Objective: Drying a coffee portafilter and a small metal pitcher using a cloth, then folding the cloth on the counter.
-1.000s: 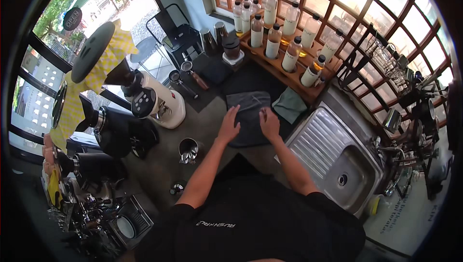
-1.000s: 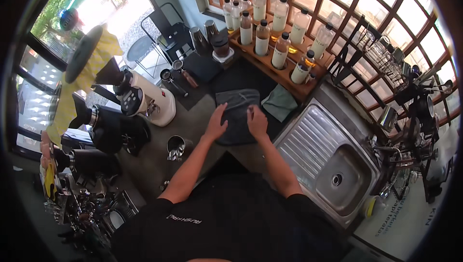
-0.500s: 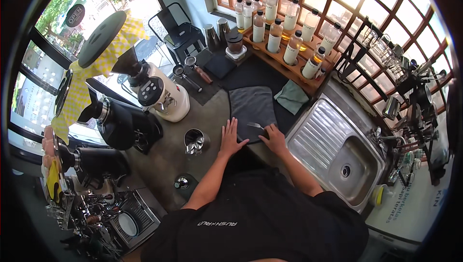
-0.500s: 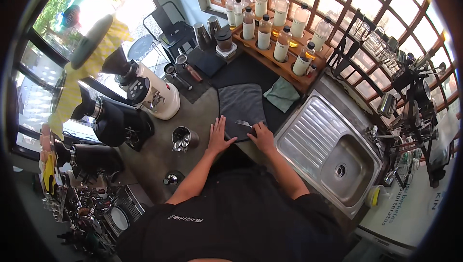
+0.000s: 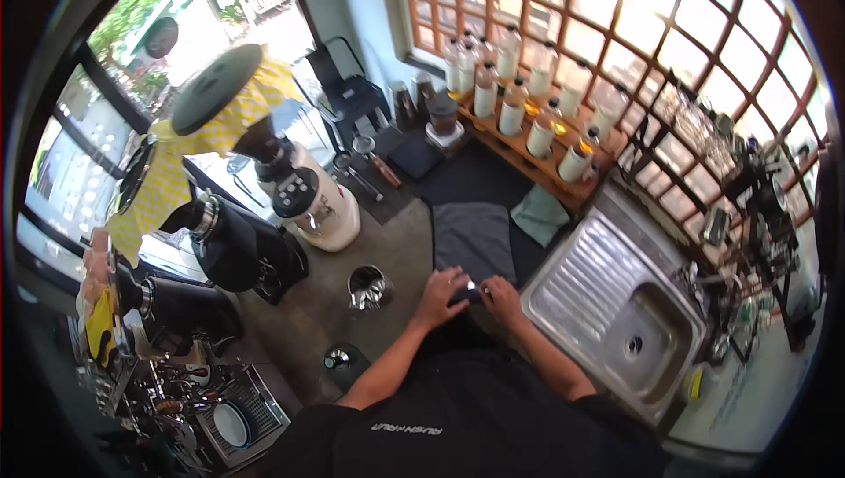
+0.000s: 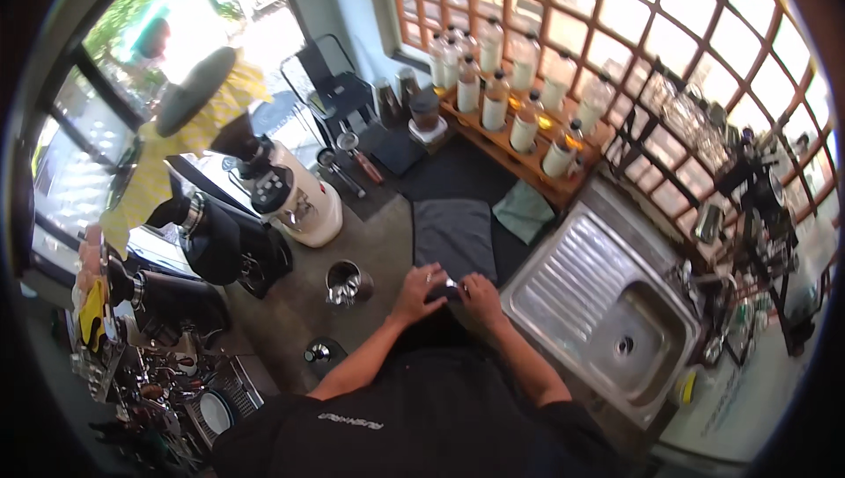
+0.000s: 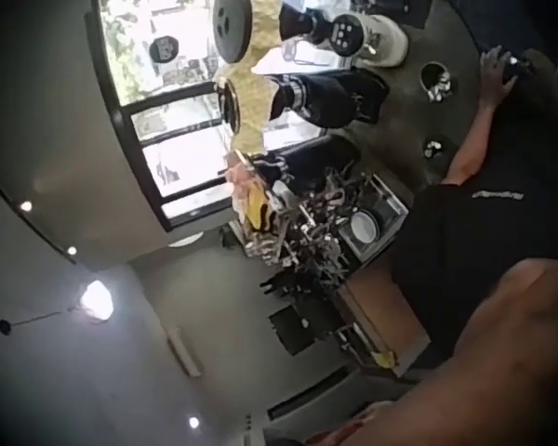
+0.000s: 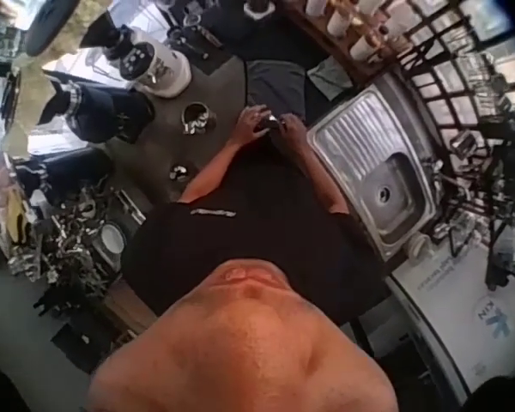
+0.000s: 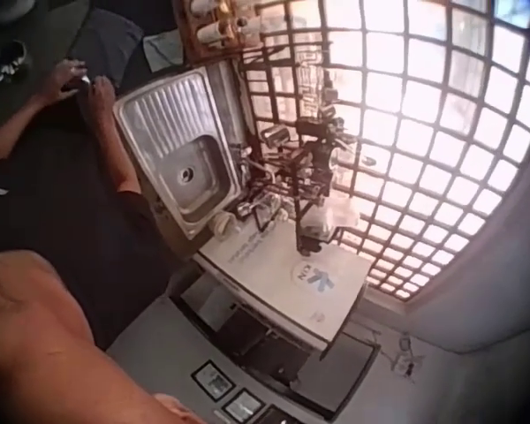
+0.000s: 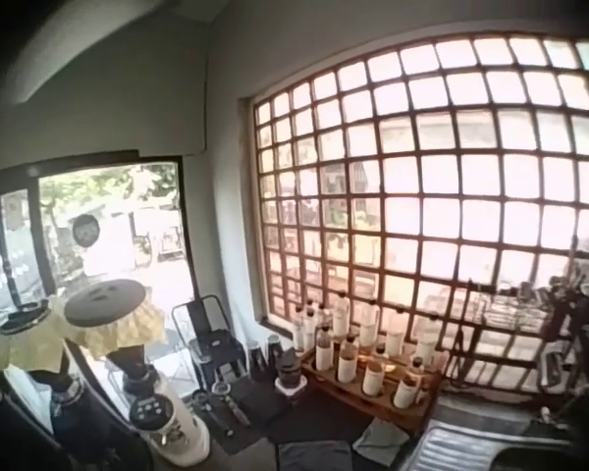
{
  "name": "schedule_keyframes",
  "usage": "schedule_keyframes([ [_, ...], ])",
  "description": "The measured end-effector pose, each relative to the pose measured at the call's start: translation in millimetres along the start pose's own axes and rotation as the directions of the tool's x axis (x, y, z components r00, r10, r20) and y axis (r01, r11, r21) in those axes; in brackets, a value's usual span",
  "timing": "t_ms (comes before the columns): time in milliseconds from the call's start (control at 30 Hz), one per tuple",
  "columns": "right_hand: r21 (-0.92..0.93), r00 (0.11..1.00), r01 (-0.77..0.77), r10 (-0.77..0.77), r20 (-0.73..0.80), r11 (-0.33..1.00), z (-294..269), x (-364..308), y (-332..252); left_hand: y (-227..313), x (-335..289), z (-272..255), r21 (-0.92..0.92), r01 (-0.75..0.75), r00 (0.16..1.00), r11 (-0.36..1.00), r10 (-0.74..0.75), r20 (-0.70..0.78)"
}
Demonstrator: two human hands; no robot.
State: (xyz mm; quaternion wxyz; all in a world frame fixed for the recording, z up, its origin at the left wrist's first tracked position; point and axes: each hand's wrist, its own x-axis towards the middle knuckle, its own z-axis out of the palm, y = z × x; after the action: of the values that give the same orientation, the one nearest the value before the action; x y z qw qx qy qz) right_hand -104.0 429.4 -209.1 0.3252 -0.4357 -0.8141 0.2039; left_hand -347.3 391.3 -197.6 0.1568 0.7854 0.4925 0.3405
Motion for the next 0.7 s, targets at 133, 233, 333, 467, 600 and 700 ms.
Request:
schedule_keyframes([
  [133,-0.088,0.979,0.181,-0.171,0.11,0.979,11,17,6,-10,-17,9,0.006,0.02,1.0,1.0,-0.02,-0.005],
  [233,-0.13,0.96,0.266,-0.251,0.122,0.955,19,17,16,-23,-28,9,0.025,0.005,0.999,1.0,-0.004,-0.033],
  [333,-0.098,0.966,0.243,-0.232,0.115,0.965,19,15,27,-19,-26,3,0.02,-0.026,0.999,0.999,0.026,-0.046],
  [467,-0.151,0.964,0.267,-0.261,0.057,0.952,9,16,17,-16,-30,0,-0.03,-0.004,1.0,1.0,0.004,-0.019],
  [600,-0.159,0.983,0.178,-0.167,0.08,0.971,-1,12,10,-32,-35,12,-0.089,0.007,0.992,0.996,-0.018,-0.129],
  [700,-0.195,0.988,0.154,-0.149,0.039,0.969,-7,8,7,-38,-40,17,-0.122,0.051,0.985,0.991,-0.07,-0.158],
])
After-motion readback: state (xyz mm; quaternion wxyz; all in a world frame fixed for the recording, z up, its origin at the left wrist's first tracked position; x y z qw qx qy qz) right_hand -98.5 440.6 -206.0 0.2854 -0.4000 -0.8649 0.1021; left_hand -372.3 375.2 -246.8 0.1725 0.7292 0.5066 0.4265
